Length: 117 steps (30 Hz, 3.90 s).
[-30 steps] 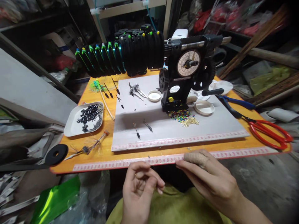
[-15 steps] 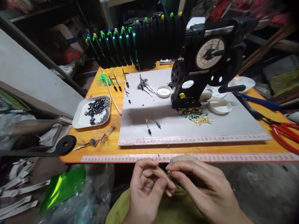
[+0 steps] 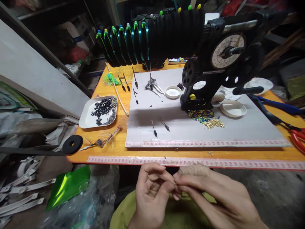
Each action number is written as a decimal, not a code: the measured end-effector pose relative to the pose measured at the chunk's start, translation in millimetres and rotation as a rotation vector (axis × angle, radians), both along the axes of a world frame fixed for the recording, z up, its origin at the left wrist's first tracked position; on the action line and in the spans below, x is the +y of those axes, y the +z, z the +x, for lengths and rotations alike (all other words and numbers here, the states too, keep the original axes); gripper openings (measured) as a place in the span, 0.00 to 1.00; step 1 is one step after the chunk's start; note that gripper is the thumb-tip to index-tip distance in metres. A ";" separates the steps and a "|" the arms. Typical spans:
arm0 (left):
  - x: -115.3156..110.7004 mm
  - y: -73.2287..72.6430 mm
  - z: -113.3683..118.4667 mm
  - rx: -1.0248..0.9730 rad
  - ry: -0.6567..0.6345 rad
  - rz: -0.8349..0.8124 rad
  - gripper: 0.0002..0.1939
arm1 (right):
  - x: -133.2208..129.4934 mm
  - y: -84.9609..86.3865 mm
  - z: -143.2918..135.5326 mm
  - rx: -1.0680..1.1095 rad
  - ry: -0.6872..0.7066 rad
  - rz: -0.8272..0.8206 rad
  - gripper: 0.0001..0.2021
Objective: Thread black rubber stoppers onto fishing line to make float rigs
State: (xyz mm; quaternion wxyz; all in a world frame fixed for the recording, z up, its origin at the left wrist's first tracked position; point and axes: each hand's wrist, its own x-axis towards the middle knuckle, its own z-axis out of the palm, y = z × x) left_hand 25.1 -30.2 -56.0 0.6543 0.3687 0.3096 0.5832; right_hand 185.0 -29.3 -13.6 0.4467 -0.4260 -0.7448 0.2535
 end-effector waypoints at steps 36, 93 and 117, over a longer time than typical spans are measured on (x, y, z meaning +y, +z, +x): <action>25.5 27.9 -27.4 0.728 0.061 0.628 0.13 | 2.4 11.9 -5.3 0.325 -0.074 -0.462 0.06; 70.7 31.7 -7.9 0.614 -0.045 1.035 0.44 | 16.2 27.7 8.1 0.079 -0.089 -0.177 0.13; 65.0 49.3 -26.9 0.614 0.119 0.754 0.08 | 30.6 21.7 -4.4 0.243 0.000 0.113 0.23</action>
